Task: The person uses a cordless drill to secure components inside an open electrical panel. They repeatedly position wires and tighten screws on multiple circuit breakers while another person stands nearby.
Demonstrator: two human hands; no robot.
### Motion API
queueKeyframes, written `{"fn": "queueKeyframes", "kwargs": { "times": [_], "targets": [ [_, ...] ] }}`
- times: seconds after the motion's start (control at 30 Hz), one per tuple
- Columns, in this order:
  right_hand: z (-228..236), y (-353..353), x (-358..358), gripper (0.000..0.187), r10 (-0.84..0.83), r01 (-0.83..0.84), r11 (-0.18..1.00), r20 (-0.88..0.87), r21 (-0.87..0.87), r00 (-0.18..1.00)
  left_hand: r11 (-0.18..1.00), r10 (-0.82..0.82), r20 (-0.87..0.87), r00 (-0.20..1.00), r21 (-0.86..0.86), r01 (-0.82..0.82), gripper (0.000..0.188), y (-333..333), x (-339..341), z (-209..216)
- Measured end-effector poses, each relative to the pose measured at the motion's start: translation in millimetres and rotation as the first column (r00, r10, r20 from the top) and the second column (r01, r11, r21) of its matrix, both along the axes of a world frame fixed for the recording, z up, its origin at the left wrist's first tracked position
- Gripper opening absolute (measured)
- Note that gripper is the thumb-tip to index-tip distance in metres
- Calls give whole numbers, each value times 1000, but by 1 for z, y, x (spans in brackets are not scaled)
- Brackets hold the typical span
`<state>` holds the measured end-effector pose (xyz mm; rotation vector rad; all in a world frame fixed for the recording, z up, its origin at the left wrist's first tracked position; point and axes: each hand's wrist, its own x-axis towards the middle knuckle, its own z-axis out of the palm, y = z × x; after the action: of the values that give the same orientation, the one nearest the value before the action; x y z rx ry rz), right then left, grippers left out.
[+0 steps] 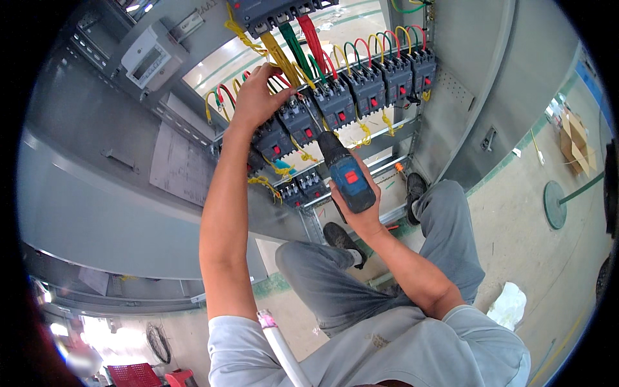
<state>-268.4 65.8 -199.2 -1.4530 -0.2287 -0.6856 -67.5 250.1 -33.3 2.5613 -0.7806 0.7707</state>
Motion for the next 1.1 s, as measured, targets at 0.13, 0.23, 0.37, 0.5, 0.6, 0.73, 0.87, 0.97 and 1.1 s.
{"fn": "queueKeyframes", "kwargs": {
  "times": [0.13, 0.23, 0.37, 0.5, 0.6, 0.73, 0.87, 0.97, 1.1],
  "targets": [
    [4, -3, -2, 76, 0, 0, 1000, 4, -5, 1000, 998, 59, -118, 991, 21, -56, 59, 4, 7, 14],
    [5, -6, -2, 75, 17, -17, 1000, 3, -11, 1000, 1000, -7, -230, 973, -1, 7, 62, 14, 20, 24],
    [2, -8, -2, 76, 38, -38, 999, -9, -5, 999, 1000, -8, -396, 918, -7, 6, 62, 26, 49, 31],
    [-2, -10, -2, 74, 85, -84, 996, -49, 19, 995, 993, 117, -432, 894, 60, -100, 55, 28, 65, 44],
    [0, -11, -1, 73, 99, -99, 995, -33, 8, 995, 998, 58, -406, 912, -12, -69, 46, 28, 76, 50],
    [-5, -12, 0, 79, 79, -79, 997, -11, -26, 997, 992, -71, -473, 878, -124, 13, 38, 27, 84, 47],
    [-6, -15, 2, 78, 85, -85, 996, 1, -20, 996, 978, -161, -610, 776, -203, 44, 37, 24, 73, 53],
    [-8, -16, 4, 77, 104, -104, 995, -4, 2, 995, 989, -144, -615, 776, -107, 100, 29, 18, 71, 56],
    [-3, -17, 3, 73, 118, -118, 993, -21, -8, 993, 905, -276, -546, 791, -424, 23, 28, 20, 101, 37]
  ]
}}
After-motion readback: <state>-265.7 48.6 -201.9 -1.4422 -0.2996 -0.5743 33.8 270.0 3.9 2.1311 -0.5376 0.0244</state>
